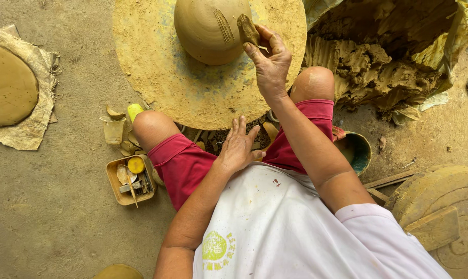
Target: The person shapes and decorates a clay vessel on a pottery wheel by hand and using a small wooden tool to score the surface.
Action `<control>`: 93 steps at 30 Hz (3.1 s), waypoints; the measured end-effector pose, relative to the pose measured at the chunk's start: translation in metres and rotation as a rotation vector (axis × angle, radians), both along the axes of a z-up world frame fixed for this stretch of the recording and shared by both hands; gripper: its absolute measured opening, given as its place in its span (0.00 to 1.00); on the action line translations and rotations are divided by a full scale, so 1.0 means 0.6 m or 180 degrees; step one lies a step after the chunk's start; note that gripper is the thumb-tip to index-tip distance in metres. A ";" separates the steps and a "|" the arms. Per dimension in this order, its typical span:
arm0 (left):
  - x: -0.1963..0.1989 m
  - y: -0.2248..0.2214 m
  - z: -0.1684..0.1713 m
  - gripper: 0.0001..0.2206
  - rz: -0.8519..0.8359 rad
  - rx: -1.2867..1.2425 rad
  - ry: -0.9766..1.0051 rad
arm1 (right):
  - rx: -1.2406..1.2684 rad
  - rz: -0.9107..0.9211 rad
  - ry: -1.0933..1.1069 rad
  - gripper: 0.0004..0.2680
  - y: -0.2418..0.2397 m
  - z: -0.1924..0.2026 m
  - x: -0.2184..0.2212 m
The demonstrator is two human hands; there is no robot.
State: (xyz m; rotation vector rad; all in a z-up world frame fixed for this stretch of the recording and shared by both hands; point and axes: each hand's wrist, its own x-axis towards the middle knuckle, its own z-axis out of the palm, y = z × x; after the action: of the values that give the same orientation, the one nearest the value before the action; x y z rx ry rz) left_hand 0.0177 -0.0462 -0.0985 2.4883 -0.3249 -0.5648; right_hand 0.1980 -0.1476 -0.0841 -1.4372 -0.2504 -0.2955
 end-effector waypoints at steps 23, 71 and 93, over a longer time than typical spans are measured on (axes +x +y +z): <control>-0.007 -0.017 -0.034 0.32 0.0246 -0.0727 -0.0345 | -0.1060 -0.0262 -0.0521 0.15 0.021 -0.034 0.071; -0.022 0.040 -0.050 0.26 0.1229 -0.0133 -0.1347 | -0.1889 0.0135 -0.0439 0.08 -0.013 -0.021 0.162; -0.020 0.035 -0.078 0.29 0.0955 0.0726 -0.1361 | -0.1600 0.1009 0.0434 0.03 -0.028 0.056 0.181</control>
State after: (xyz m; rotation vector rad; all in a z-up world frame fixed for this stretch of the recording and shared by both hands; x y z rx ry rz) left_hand 0.0055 -0.0254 -0.1454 2.7974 -0.0409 0.0610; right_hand 0.3067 -0.1641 -0.0502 -1.8723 -0.4570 0.1376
